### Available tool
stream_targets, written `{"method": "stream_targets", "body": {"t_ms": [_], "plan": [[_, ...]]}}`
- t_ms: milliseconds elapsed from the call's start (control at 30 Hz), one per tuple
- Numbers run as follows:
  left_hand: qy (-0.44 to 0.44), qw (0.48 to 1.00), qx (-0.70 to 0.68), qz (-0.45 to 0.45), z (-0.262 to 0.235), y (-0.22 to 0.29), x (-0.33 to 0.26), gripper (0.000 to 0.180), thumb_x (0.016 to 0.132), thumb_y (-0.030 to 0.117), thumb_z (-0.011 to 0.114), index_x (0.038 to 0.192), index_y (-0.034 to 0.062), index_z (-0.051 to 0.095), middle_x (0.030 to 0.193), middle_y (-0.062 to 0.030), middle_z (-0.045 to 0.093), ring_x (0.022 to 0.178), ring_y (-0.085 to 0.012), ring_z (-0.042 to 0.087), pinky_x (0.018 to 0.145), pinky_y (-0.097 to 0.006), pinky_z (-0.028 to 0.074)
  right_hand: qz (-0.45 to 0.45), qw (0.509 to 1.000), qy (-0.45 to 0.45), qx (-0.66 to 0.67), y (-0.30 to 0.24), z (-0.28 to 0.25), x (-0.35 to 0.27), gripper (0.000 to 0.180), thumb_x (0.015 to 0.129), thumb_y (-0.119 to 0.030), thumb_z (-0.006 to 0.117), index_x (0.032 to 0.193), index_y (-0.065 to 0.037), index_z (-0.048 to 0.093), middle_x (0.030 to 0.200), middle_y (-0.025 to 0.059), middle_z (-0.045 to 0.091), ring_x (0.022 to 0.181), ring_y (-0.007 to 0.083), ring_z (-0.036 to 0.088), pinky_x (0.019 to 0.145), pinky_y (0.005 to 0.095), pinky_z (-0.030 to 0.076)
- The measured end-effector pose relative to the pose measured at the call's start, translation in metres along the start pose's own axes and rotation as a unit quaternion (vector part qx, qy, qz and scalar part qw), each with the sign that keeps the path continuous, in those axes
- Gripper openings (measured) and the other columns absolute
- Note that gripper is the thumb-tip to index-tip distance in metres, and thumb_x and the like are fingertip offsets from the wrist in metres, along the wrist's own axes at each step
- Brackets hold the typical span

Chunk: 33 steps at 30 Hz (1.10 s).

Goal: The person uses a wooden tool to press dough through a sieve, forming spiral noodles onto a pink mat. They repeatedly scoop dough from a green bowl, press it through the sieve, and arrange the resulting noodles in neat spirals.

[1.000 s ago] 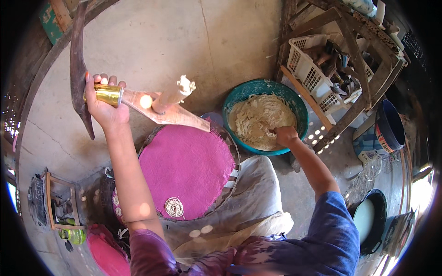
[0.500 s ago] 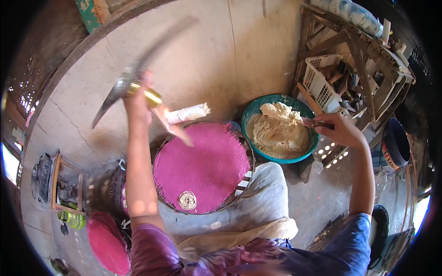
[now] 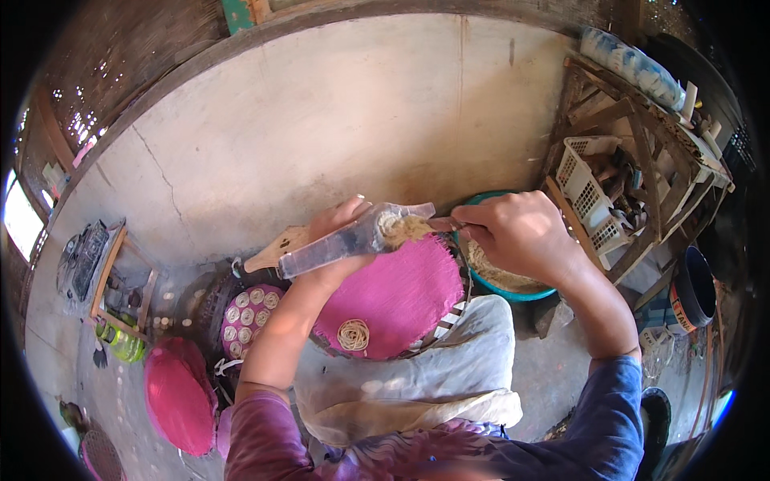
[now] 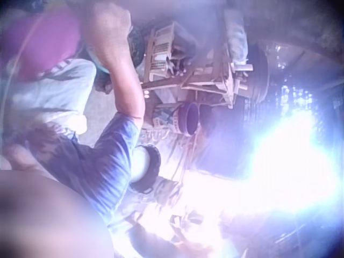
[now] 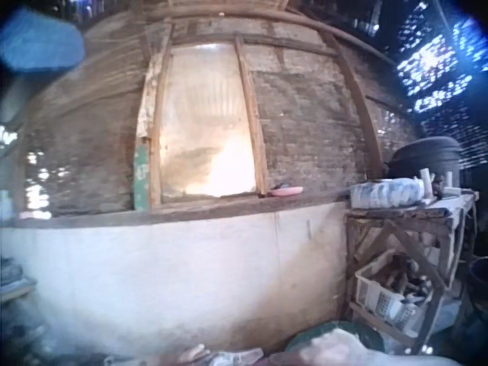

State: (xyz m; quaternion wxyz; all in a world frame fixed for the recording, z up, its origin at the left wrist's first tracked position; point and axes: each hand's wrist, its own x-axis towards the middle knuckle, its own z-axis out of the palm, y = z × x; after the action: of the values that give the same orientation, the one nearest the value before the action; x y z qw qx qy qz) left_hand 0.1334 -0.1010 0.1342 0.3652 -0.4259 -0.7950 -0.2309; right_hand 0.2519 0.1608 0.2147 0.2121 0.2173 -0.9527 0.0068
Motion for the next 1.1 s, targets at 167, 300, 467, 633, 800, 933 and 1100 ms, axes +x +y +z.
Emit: {"method": "stream_targets", "body": {"t_ms": [167,300,467,633,800,933,1100], "plan": [[-0.030,0.999,-0.021,-0.034,-0.009,-0.006,-0.027,0.025,0.070,0.010,0.074,0.094,0.0127,0.066,0.084,-0.0076,0.067,0.078,-0.0311,0.066,0.069,-0.043,0.053,-0.171,0.959,0.096,-0.203,-0.054,0.043,0.011,0.034,0.084,-0.019,0.061,0.117,-0.011,0.065,0.073,0.0005,0.059,0.062,0.0155,0.060,0.053,0.0285,0.049],[-0.109,0.985,0.005,-0.133,-0.022,-0.015,-0.060,0.025,0.072,0.014,0.075,0.097,0.0141,0.070,0.091,-0.0084,0.070,0.085,-0.0287,0.067,0.074,-0.039,0.053,-0.213,0.949,0.109,-0.207,-0.066,0.049,-0.002,0.040,0.080,-0.016,0.061,0.120,-0.009,0.064,0.073,-0.0002,0.054,0.061,0.0101,0.055,0.054,0.0269,0.047],[-0.046,0.980,0.096,-0.165,-0.041,-0.030,-0.078,0.020,0.073,0.015,0.073,0.092,0.0164,0.071,0.084,-0.0054,0.069,0.080,-0.0263,0.067,0.070,-0.038,0.053,-0.162,0.969,0.113,-0.145,-0.053,0.010,-0.012,0.037,0.079,-0.017,0.061,0.115,-0.009,0.066,0.072,0.0007,0.055,0.062,0.0126,0.058,0.054,0.0254,0.047],[-0.061,0.987,0.101,-0.111,-0.050,-0.007,-0.065,0.023,0.068,0.014,0.075,0.090,0.0132,0.069,0.086,-0.0054,0.066,0.077,-0.0280,0.065,0.067,-0.039,0.053,-0.168,0.973,0.058,-0.151,-0.062,0.020,0.007,0.037,0.077,-0.017,0.061,0.113,-0.014,0.067,0.075,0.0004,0.056,0.065,0.0149,0.060,0.057,0.0293,0.049],[-0.101,0.983,0.096,-0.121,-0.047,0.011,-0.068,0.026,0.069,0.016,0.075,0.094,0.0124,0.071,0.095,-0.0072,0.071,0.081,-0.0271,0.067,0.072,-0.039,0.054,-0.209,0.968,0.044,-0.135,-0.081,0.046,0.015,0.036,0.080,-0.017,0.060,0.115,-0.012,0.065,0.072,0.0000,0.056,0.061,0.0149,0.059,0.056,0.0295,0.049],[-0.033,0.978,0.137,-0.151,-0.050,-0.012,-0.074,0.021,0.073,0.017,0.073,0.094,0.0125,0.071,0.090,-0.0079,0.072,0.081,-0.0278,0.067,0.075,-0.039,0.053,-0.129,0.985,0.096,-0.070,-0.072,0.042,-0.011,0.038,0.080,-0.011,0.061,0.117,-0.014,0.068,0.067,-0.0009,0.053,0.054,0.0137,0.056,0.046,0.0305,0.046],[0.083,0.974,0.139,-0.160,-0.049,-0.024,-0.076,0.015,0.077,0.017,0.068,0.091,0.0125,0.071,0.087,-0.0061,0.072,0.083,-0.0246,0.067,0.081,-0.038,0.051,0.112,0.974,0.091,0.175,-0.077,0.087,-0.016,0.032,0.090,-0.014,0.061,0.122,-0.010,0.065,0.079,0.0175,0.069,0.062,0.0327,0.068,0.052,0.0428,0.053]]}}
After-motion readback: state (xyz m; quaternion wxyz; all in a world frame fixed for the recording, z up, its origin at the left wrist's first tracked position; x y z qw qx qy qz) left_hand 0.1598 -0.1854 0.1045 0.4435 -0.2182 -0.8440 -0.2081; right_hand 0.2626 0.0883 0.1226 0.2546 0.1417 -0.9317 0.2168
